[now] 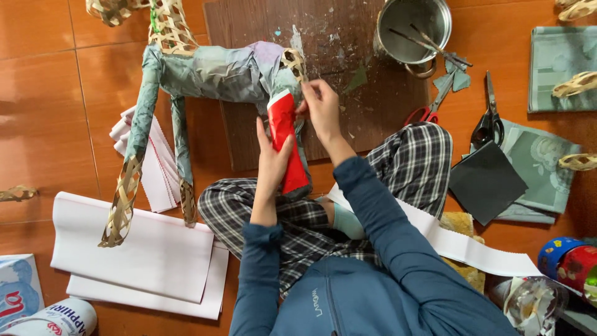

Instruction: Decorating a giraffe-shaped sculpture by applying red and white strips of material to its legs and body.

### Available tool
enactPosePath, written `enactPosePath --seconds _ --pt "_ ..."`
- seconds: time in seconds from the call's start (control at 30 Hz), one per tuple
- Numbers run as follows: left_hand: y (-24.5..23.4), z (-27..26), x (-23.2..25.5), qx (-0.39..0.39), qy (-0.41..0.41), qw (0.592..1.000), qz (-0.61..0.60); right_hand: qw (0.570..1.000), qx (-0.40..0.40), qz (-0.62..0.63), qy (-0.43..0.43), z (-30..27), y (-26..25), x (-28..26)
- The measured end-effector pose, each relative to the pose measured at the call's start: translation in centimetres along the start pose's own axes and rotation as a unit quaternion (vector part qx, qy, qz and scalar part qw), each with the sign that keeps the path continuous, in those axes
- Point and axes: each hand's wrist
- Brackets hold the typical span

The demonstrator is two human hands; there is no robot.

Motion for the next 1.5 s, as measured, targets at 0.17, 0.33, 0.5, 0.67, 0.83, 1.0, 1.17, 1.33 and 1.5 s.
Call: enactPosePath --seconds 0.17,0.33,0.5,0.67,0.83,1.0,1.17,1.33,1.5 --pt "-0.4 -2.8 -8.6 -0.066 0.006 0.982 -0.178 0.994 -0.048 -0.097 -0.027 -7.7 -1.7 -1.5" --pt "0.2 -3.2 -9.4 -0.093 0.038 0.964 -0.247 0.977 -0.15 -0.148 -0.026 -10.6 0.5 -2.3" --pt "0.0 -5.1 -4.5 -0.075 0.046 0.985 -0.146 0.966 -0.165 -0.197 -0.009 -9.0 0.3 2.7" --pt "1.0 -5.3 -4.0 -0.059 0.068 0.989 -0.114 0.98 -0.116 -0.156 -0.04 -8.5 0.5 3.6" --pt "0.9 -4.9 -3.8 -0.05 0.074 0.989 -0.12 0.94 -0.097 -0.267 -0.188 -8.0 -0.9 2.8" --pt "1.1 -5.6 -1.7 -0.038 0.047 0.992 -0.111 0.897 -0.134 -0.31 -0.285 -7.3 -2.3 3.3" --pt "1.1 -6.0 -2.1 -0.035 0.065 0.99 -0.119 0.877 -0.178 -0.328 -0.303 -6.6 -3.4 4.1" --pt "1.4 -5.7 -3.6 -0.031 0.076 0.986 -0.144 0.871 -0.198 -0.328 -0.308 -6.2 -4.5 6.1" --pt "-2.3 -5.4 -7.8 -0.055 0.001 0.975 -0.213 0.935 -0.189 -0.279 -0.11 -9.7 -5.8 2.1"
Point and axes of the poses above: each hand's wrist, its own z-axis towards the middle knuckle, its own y-axis out of the palm, x = y × z, and after that the axes turned 1 degree about -x, right-handed
